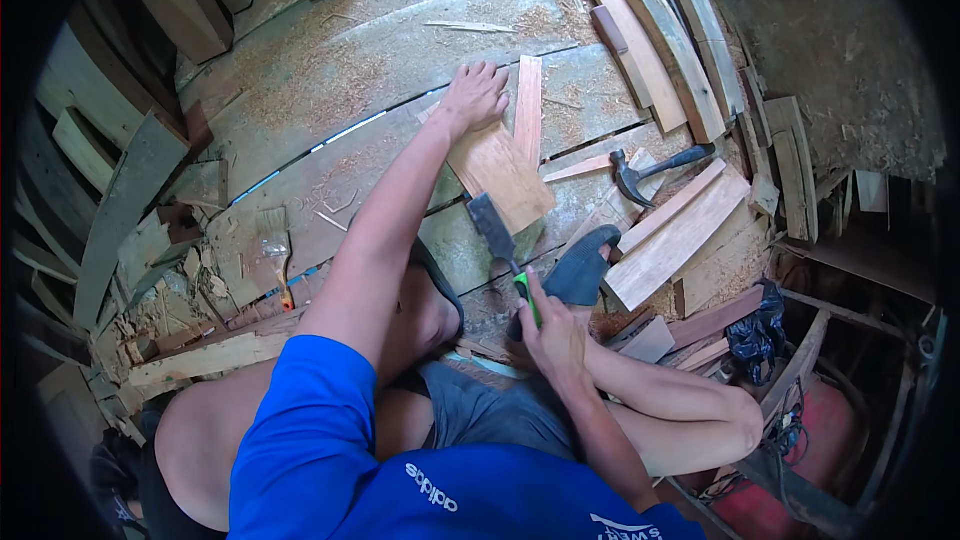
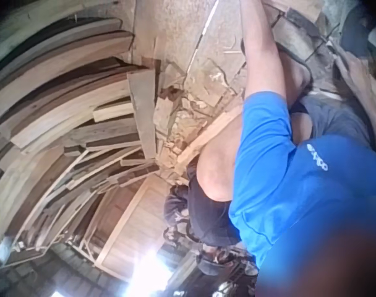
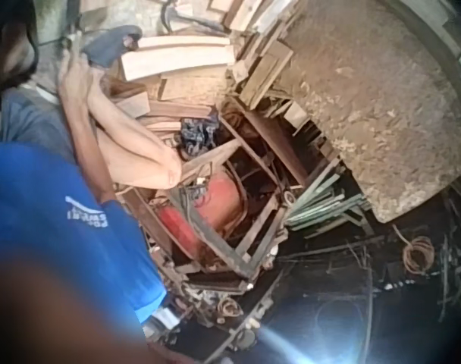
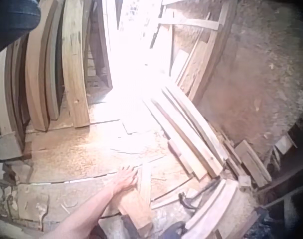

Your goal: Chisel a piece of wood using a hammer and a chisel.

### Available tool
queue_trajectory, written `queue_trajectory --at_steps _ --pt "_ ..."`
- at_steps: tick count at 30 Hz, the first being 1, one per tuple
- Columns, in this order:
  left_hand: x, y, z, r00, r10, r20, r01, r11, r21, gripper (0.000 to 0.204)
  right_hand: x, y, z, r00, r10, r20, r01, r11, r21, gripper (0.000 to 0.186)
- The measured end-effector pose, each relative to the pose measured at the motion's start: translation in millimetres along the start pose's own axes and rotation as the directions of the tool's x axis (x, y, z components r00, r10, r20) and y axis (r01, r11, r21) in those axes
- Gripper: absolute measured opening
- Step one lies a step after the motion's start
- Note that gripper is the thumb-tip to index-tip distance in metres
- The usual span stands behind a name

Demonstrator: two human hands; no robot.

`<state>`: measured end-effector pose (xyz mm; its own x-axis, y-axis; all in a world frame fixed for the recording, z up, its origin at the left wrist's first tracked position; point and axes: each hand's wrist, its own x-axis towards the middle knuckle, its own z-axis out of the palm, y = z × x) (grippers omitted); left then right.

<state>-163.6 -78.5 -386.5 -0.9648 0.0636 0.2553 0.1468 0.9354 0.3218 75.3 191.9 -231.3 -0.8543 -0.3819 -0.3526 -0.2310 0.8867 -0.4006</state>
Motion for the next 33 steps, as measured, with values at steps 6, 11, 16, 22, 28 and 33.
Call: queue_trajectory --at_steps 6,11,16,22,28,33 --pt "8 -10 -9 0.945 0.228 0.235 -0.197 0.969 -0.15 0.032 18 20 -24 0.997 -0.004 0.08 0.012 0.994 -0.106 0.053" --pt "19 -16 -3 0.929 0.296 0.221 -0.246 0.942 -0.228 0.038 11 22 -16 0.995 -0.069 0.073 0.079 0.986 -0.149 0.054" --pt "22 -16 -3 0.938 0.239 0.249 -0.172 0.949 -0.263 0.04 -1 16 -5 1.0 -0.012 0.025 0.012 1.0 0.023 0.054" --pt "23 -11 -11 0.928 0.169 0.333 -0.084 0.963 -0.255 0.039 20 0 3 0.996 0.067 0.062 -0.066 0.998 -0.016 0.055" --pt "21 -13 -10 0.96 0.204 0.19 -0.153 0.956 -0.251 0.039 23 -7 0 0.998 -0.022 -0.059 0.025 0.999 0.046 0.052" --pt "24 -14 -8 0.93 0.194 0.311 -0.12 0.963 -0.24 0.046 31 -14 4 1.0 0.015 -0.006 -0.015 0.999 -0.051 0.052"
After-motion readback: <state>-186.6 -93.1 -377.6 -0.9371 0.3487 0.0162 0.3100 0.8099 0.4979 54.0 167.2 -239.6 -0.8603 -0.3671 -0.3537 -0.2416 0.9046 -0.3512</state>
